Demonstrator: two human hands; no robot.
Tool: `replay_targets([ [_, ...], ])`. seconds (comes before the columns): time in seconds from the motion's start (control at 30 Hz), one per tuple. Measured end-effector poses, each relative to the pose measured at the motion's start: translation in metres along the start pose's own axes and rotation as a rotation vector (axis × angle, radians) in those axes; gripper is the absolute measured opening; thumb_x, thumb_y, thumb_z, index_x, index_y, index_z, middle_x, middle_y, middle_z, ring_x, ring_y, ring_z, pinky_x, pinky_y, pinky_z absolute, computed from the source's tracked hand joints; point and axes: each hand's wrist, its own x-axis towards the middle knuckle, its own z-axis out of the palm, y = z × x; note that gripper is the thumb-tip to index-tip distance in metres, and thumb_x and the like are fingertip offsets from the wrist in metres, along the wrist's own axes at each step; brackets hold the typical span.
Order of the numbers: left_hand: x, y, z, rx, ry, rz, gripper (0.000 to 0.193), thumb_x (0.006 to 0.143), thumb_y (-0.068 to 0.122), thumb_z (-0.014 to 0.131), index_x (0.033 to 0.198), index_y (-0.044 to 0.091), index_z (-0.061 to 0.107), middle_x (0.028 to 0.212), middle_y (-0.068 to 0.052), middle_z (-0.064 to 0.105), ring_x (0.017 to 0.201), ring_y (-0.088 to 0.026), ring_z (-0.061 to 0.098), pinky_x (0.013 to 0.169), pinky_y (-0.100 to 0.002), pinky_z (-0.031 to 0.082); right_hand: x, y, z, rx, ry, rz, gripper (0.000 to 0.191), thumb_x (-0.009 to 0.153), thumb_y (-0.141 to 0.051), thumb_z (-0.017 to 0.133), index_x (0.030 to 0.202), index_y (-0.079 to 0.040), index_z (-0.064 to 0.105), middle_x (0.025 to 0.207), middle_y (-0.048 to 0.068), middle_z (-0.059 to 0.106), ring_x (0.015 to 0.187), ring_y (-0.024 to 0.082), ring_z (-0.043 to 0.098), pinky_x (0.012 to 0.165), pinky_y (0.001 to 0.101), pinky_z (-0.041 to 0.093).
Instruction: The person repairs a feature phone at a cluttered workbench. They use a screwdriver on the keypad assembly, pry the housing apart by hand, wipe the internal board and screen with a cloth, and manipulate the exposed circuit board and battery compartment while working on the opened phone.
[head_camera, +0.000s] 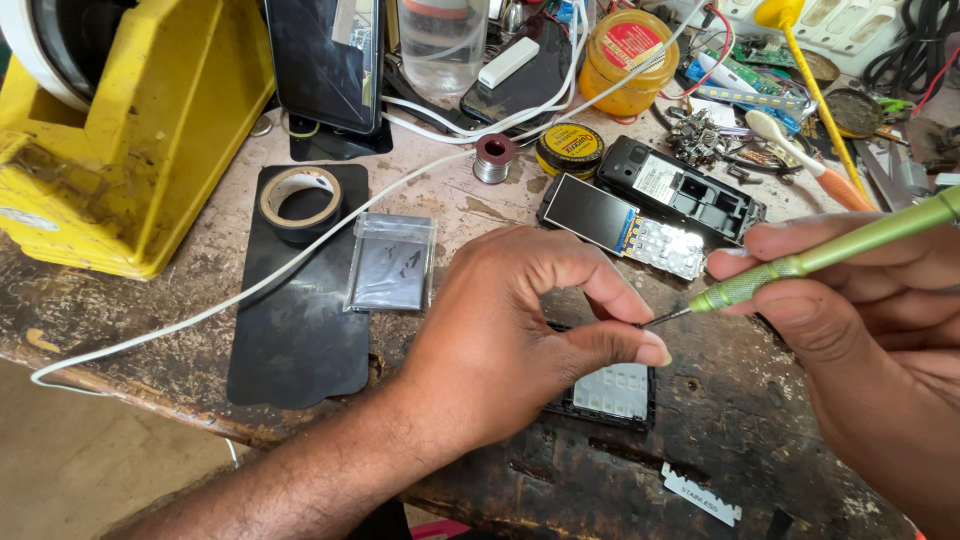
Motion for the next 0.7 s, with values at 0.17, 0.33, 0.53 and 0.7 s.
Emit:
replay_targets([
  [0.17, 0.0000, 0.0019, 0.0003, -0.001, -0.002, -0.041, 0.021, 0.075, 0.025, 0.090, 0.082, 0.012, 0.076, 0.079, 0.000, 0.076, 0.075, -0.013, 0.076, 0.070, -0.031, 0.058, -0.0010, 0.0050, -0.0019, -0.069, -0.021, -0.138, 0.033, 0.105, -0.027, 0.062, 0.124, -0.001, 0.062, 0.106, 0.010, 0.076, 0.102, 0.015, 0.074, 0.125, 0.0373, 0.041],
  [0.33, -0.0008, 0.0018, -0.0005, -0.019, -0.010, -0.048, 0.019, 0.078, 0.025, 0.090, 0.084, 0.013, 0.077, 0.082, 0.001, 0.077, 0.077, -0.013, 0.076, 0.071, -0.030, 0.059, -0.0033, 0.0079, 0.0008, -0.009, 0.004, -0.125, 0.034, 0.106, -0.030, 0.064, 0.125, -0.002, 0.061, 0.108, 0.008, 0.076, 0.105, 0.013, 0.075, 0.127, 0.0385, 0.044],
  [0.53, -0.0013, 0.0033, 0.0007, -0.008, -0.016, -0.099, 0.020, 0.076, 0.027, 0.090, 0.083, 0.013, 0.077, 0.082, 0.001, 0.076, 0.078, -0.012, 0.075, 0.069, -0.029, 0.058, -0.0034, 0.0076, -0.0015, -0.127, -0.019, -0.192, 0.030, 0.107, -0.027, 0.061, 0.125, -0.002, 0.059, 0.106, 0.008, 0.076, 0.107, 0.014, 0.074, 0.136, 0.0450, 0.028],
  [0.7, -0.0018, 0.0036, 0.0011, -0.015, -0.020, -0.067, 0.017, 0.079, 0.026, 0.089, 0.083, 0.014, 0.077, 0.081, 0.001, 0.077, 0.077, -0.012, 0.075, 0.071, -0.030, 0.058, -0.0060, 0.0089, -0.0025, -0.148, -0.054, -0.255, 0.029, 0.107, -0.026, 0.062, 0.128, -0.006, 0.061, 0.104, 0.005, 0.076, 0.107, 0.013, 0.074, 0.140, 0.0484, 0.025],
])
